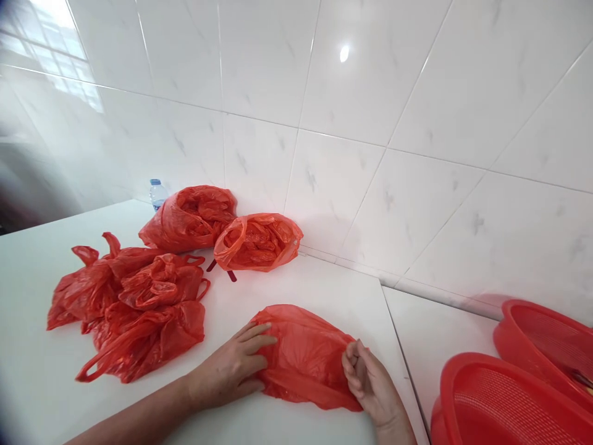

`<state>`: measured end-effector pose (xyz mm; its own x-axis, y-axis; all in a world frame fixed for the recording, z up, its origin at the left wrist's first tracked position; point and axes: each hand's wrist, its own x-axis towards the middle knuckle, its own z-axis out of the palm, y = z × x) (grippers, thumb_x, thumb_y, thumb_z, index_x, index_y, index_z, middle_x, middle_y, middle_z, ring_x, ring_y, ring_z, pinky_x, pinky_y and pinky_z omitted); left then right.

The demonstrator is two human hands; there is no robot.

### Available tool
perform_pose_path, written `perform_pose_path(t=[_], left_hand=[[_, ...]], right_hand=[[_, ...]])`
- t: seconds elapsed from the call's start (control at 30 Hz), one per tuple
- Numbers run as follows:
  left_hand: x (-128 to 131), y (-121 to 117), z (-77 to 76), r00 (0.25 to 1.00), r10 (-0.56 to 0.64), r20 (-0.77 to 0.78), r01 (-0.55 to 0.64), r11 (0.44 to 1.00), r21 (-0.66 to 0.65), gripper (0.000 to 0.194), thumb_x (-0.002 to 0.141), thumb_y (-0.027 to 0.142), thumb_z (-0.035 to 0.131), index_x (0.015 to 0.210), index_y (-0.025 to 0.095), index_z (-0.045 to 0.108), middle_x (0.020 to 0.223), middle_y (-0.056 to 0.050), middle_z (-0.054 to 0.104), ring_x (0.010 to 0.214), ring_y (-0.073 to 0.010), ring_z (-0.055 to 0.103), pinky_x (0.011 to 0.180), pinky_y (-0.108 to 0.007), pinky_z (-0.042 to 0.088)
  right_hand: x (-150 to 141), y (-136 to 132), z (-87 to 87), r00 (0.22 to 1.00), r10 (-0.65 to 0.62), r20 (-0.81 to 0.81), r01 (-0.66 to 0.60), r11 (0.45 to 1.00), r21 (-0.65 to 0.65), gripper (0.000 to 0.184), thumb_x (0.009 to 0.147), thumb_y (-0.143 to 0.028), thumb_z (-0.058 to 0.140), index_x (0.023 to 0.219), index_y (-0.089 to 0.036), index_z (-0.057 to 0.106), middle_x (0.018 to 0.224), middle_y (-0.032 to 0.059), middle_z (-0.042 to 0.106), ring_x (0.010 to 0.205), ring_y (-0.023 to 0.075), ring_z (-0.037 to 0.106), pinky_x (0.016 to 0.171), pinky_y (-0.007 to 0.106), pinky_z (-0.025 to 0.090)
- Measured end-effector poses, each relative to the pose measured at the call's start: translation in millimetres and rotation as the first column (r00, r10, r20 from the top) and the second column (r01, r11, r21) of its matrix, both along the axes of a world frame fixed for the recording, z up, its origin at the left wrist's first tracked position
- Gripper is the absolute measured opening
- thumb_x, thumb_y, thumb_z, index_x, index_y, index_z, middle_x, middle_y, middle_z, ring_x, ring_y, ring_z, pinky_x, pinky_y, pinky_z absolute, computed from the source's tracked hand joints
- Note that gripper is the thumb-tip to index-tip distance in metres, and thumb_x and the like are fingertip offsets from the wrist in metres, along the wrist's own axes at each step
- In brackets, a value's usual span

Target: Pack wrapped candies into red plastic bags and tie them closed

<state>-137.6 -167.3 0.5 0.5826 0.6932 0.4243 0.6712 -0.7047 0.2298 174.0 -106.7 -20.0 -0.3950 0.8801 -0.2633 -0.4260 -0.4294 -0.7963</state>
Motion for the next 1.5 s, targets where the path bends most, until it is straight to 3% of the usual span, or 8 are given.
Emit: perform_pose_path(t=[0.2, 0.33, 0.53, 0.8, 1.03, 1.17, 1.33, 1.5], left_hand=[[-2.6, -6.2, -2.5, 0.966, 0.179, 0.187, -0.207, 0.968, 0.143, 0.032, 0.079, 0.026, 0.06, 0.11, 0.022, 0.056, 0.134, -0.011, 0.042, 0.129, -0.0302, 0.031, 0.103, -0.053, 0.033], [-4.1, 0.2, -8.9, 0.907, 0.319, 0.276, -0.331, 0.943, -0.002, 0.039, 0.078, 0.017, 0.058, 0.116, 0.025, 0.052, 0.141, -0.01, 0.031, 0.132, -0.0309, 0.025, 0.102, -0.052, 0.036], [-8.9, 14.2, -20.3, 0.828, 0.417, 0.374, -0.288, 0.89, -0.355, 0.053, 0.074, 0.019, 0.062, 0.124, 0.027, 0.047, 0.142, -0.009, 0.029, 0.127, -0.0267, 0.037, 0.101, -0.044, 0.041], [-9.6, 17.8, -26.5, 0.84, 0.439, 0.32, -0.292, 0.861, -0.417, 0.061, 0.071, 0.02, 0.064, 0.128, 0.03, 0.046, 0.143, -0.006, 0.033, 0.124, -0.0265, 0.041, 0.102, -0.044, 0.04], [-15.6, 27.7, -28.3, 0.853, 0.406, 0.328, -0.28, 0.886, -0.369, 0.058, 0.075, 0.019, 0.059, 0.13, 0.029, 0.045, 0.144, -0.006, 0.034, 0.128, -0.0252, 0.04, 0.104, -0.043, 0.037], [-19.4, 34.3, -31.8, 0.866, 0.376, 0.329, -0.275, 0.908, -0.316, 0.051, 0.079, 0.026, 0.056, 0.129, 0.028, 0.046, 0.143, -0.006, 0.038, 0.128, -0.0241, 0.041, 0.105, -0.041, 0.038], [-23.0, 43.3, -39.7, 0.885, 0.347, 0.309, -0.271, 0.926, -0.263, 0.047, 0.08, 0.037, 0.053, 0.126, 0.027, 0.049, 0.138, -0.004, 0.047, 0.123, -0.0248, 0.048, 0.101, -0.042, 0.042], [-24.6, 47.6, -41.2, 0.887, 0.373, 0.272, -0.306, 0.917, -0.257, 0.048, 0.077, 0.043, 0.056, 0.122, 0.029, 0.053, 0.13, -0.002, 0.055, 0.117, -0.026, 0.053, 0.097, -0.042, 0.045]], right_hand=[[17.0, -8.0, -8.3, 0.971, -0.026, -0.236, 0.057, 0.991, 0.124, 0.037, 0.078, -0.049, 0.06, 0.104, -0.021, 0.063, 0.072, 0.0016, 0.057, 0.039, 0.0014, 0.031, 0.029, 0.01, 0.024], [30.2, -9.2, -6.7, 0.941, -0.147, -0.304, 0.184, 0.978, 0.095, 0.055, 0.071, -0.054, 0.064, 0.116, -0.023, 0.058, 0.076, 0.0034, 0.06, 0.039, 0.0013, 0.022, 0.027, 0.009, 0.021], [35.4, -10.2, 5.2, 0.898, -0.336, -0.284, 0.358, 0.933, 0.029, 0.065, 0.067, -0.055, 0.067, 0.123, -0.023, 0.053, 0.077, 0.0033, 0.059, 0.043, 0.0041, 0.03, 0.031, 0.011, 0.033], [32.4, -2.8, 6.6, 0.807, -0.471, -0.357, 0.477, 0.876, -0.078, 0.053, 0.081, -0.043, 0.056, 0.127, -0.019, 0.05, 0.086, 0.0032, 0.061, 0.054, 0.0054, 0.045, 0.043, 0.011, 0.044], [28.0, -5.9, 8.0, 0.783, -0.494, -0.378, 0.526, 0.85, -0.022, 0.041, 0.083, -0.041, 0.054, 0.118, -0.019, 0.056, 0.084, 0.0025, 0.058, 0.056, 0.0058, 0.046, 0.043, 0.012, 0.042], [20.8, -28.9, 10.6, 0.833, -0.496, -0.246, 0.514, 0.858, 0.012, 0.039, 0.078, -0.041, 0.062, 0.11, -0.019, 0.06, 0.082, 0.0014, 0.059, 0.057, 0.0062, 0.047, 0.044, 0.014, 0.039], [16.5, -88.4, 8.0, 0.909, -0.414, -0.047, 0.416, 0.908, 0.052, 0.031, 0.081, -0.039, 0.061, 0.104, -0.019, 0.06, 0.078, 0.0015, 0.059, 0.058, 0.0075, 0.051, 0.05, 0.018, 0.04], [33.9, -154.9, -4.7, 0.883, -0.468, 0.03, 0.468, 0.883, -0.005, 0.034, 0.074, -0.042, 0.068, 0.099, -0.02, 0.063, 0.075, 0.0012, 0.061, 0.054, 0.0069, 0.052, 0.047, 0.018, 0.039]])
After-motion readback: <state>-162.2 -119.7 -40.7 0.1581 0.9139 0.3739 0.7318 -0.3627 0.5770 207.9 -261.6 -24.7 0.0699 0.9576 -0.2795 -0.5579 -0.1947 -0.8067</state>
